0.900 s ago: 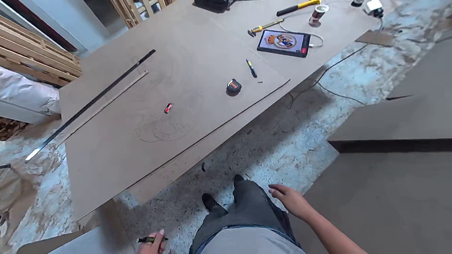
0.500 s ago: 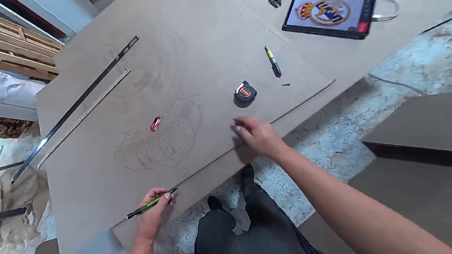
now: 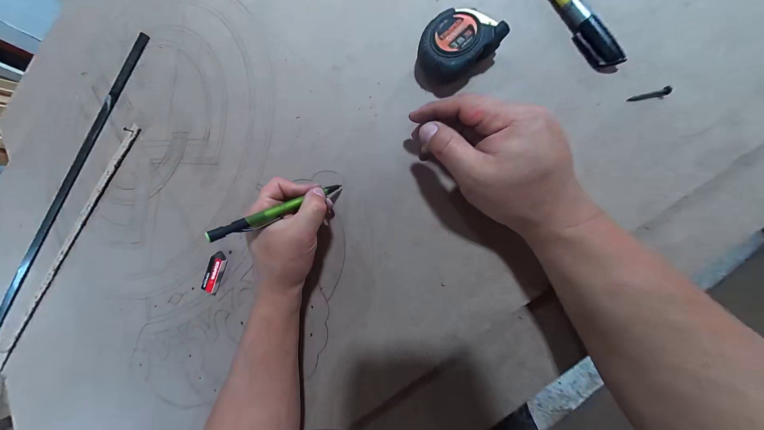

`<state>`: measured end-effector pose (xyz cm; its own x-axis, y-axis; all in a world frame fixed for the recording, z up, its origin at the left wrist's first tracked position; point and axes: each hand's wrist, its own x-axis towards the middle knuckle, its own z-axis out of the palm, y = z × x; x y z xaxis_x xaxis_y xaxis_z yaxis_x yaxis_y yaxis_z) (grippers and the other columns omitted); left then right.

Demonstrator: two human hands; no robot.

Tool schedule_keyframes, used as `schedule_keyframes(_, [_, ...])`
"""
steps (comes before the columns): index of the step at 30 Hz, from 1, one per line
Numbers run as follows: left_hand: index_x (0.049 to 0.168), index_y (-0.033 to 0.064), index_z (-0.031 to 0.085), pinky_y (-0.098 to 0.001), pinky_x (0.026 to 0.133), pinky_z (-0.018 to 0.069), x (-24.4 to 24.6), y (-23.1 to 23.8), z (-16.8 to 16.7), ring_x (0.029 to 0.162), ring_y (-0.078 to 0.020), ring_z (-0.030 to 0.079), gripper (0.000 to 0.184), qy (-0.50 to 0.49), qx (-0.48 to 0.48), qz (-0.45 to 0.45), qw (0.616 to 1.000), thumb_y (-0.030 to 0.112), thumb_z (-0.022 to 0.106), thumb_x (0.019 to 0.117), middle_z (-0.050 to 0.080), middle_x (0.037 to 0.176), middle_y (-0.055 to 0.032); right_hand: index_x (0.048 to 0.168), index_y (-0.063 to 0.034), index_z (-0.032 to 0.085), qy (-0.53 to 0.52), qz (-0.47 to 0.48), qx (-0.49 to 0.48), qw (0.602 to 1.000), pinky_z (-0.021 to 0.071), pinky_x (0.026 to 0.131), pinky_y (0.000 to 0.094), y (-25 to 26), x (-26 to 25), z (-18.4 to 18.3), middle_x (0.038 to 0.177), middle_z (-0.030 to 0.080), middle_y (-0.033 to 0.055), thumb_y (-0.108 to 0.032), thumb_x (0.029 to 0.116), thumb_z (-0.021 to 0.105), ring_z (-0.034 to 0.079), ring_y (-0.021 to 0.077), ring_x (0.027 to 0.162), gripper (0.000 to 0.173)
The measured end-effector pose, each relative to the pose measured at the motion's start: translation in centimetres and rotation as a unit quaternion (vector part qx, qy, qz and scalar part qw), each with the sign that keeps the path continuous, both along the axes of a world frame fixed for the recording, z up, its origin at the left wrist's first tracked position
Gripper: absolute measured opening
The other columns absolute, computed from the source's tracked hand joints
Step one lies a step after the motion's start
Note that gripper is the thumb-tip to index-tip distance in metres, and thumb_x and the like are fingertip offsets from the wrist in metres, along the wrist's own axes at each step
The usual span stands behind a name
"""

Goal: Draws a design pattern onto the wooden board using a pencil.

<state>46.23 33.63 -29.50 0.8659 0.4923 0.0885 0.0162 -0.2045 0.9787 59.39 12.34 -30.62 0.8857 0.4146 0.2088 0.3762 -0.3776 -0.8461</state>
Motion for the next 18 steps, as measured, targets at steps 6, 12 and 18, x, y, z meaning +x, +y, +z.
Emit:
schedule_keyframes(6, [0.092, 0.0042, 0.066, -0.0287, 0.054, 0.0595, 0.22, -0.08, -0.26, 0.061, -0.0161, 0.069, 0.002, -0.012, 0.028, -0.009, 0.999, 0.005, 0.068, 0.0929, 0.072, 0.078, -0.0084, 0.113, -0.0230, 0.074, -0.003, -0.006, 0.010, 1.000, 0.0583, 0.073, 0.0171, -0.19, 0.06, -0.12, 0.095, 0.074, -0.0127, -0.032, 0.1047, 0.055, 0.068, -0.0052, 0.083, 0.024])
schedule_keyframes(12, [0.095, 0.0073, 0.069, -0.0270, 0.052, 0.0588, -0.18, -0.59, 0.28, 0.059, -0.0161, 0.069, 0.002, 0.019, 0.065, -0.004, 0.998, 0.009, 0.069, 0.0959, 0.072, 0.079, -0.0073, 0.109, -0.0238, 0.075, -0.011, -0.013, 0.012, 1.000, 0.0553, 0.066, 0.0161, -0.44, -0.08, -0.10, 0.090, 0.072, -0.0137, -0.030, 0.1048, 0.054, 0.066, -0.0058, 0.078, 0.022])
schedule_keyframes(18, [0.094, 0.0072, 0.069, -0.0249, 0.049, 0.0567, -0.07, -0.82, 0.30, 0.058, -0.0149, 0.067, 0.002, 0.017, 0.069, 0.002, 0.997, 0.008, 0.070, 0.0959, 0.072, 0.077, -0.0072, 0.108, -0.0242, 0.075, -0.014, -0.010, 0.020, 1.000, 0.0561, 0.066, 0.0173, -0.58, 0.01, -0.22, 0.089, 0.071, -0.0137, -0.030, 0.1045, 0.054, 0.066, -0.0050, 0.077, 0.022])
